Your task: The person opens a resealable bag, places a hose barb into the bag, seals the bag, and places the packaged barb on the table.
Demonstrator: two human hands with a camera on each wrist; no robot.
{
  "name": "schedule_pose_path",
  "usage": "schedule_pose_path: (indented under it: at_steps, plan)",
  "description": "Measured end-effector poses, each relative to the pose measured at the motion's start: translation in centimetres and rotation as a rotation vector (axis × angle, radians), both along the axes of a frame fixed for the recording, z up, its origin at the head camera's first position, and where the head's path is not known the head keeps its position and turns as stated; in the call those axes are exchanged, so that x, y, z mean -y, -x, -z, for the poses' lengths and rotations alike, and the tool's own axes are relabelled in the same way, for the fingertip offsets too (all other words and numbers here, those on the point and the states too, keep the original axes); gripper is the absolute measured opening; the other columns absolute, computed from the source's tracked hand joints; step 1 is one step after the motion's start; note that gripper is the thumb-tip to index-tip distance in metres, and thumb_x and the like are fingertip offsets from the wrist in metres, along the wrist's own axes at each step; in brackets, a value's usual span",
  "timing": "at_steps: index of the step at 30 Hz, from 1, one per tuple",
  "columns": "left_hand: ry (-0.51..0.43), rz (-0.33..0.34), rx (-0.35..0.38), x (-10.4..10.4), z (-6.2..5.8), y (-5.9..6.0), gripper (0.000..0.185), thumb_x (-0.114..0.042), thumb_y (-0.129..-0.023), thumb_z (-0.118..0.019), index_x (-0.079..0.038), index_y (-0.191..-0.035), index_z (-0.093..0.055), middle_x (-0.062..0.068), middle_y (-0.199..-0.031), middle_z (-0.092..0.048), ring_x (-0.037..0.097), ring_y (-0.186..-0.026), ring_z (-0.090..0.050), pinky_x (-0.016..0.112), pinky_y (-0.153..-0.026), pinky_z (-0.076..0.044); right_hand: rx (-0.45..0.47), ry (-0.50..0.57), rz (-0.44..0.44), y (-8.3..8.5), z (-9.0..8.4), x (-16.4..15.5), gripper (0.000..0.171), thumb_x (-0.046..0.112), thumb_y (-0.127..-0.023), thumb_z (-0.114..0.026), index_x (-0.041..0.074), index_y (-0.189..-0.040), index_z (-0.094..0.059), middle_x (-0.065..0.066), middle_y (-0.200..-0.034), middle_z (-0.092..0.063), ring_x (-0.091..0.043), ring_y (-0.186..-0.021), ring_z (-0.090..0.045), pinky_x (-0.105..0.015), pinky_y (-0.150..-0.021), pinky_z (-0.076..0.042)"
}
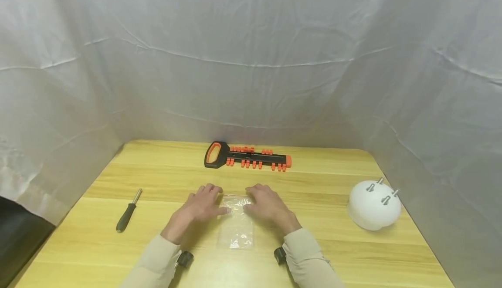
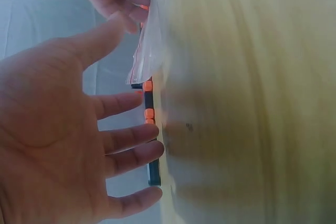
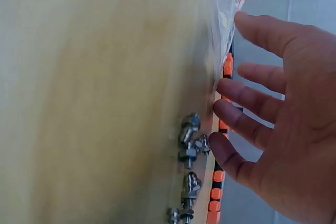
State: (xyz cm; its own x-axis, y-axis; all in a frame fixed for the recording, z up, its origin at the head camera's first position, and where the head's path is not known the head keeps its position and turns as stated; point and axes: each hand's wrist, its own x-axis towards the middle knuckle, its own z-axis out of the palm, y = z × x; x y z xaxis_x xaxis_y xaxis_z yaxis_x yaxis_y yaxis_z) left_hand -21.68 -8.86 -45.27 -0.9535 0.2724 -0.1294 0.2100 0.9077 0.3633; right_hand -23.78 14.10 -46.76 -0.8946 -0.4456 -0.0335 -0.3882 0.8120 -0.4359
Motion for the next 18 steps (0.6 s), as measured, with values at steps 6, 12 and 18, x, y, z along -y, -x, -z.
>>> schedule_pose_path:
  at_steps: [6, 12, 18]
  plan:
    - [0.038, 0.034, 0.019, -0.04, 0.1, -0.55, 0.076, -0.061, -0.076, -0.071, -0.012, -0.132, -0.052, 0.013, -0.135, -0.046, 0.031, -0.123, -0.043, 0.06, -0.098, -0.036, -0.019, -0.023, -0.042, 0.11, 0.15, 0.5, 0.053, 0.033, -0.086, -0.072, 0.013, -0.133, -0.057, -0.003, -0.125, -0.061, -0.023, -0.117, -0.055, -0.044, -0.104, -0.043]
    - [0.063, 0.05, 0.013, -0.08, 0.46, -0.66, 0.073, -0.055, -0.072, -0.077, -0.013, -0.128, -0.054, 0.009, -0.125, -0.046, 0.025, -0.111, -0.041, 0.049, -0.088, -0.036, -0.009, -0.003, -0.079, 0.31, 0.25, 0.89, 0.038, 0.019, -0.085, -0.073, 0.012, -0.122, -0.065, 0.001, -0.101, -0.06, -0.014, -0.094, -0.055, -0.037, -0.088, -0.049]
    - [-0.028, 0.07, 0.009, -0.01, 0.6, -0.55, 0.056, -0.044, -0.075, -0.079, -0.014, -0.118, -0.059, 0.007, -0.116, -0.046, 0.022, -0.104, -0.039, 0.04, -0.08, -0.032, 0.029, 0.073, -0.048, 0.36, 0.32, 1.01, 0.01, 0.016, -0.086, -0.072, 0.018, -0.096, -0.071, 0.006, -0.086, -0.057, -0.009, -0.08, -0.052, -0.028, -0.074, -0.047]
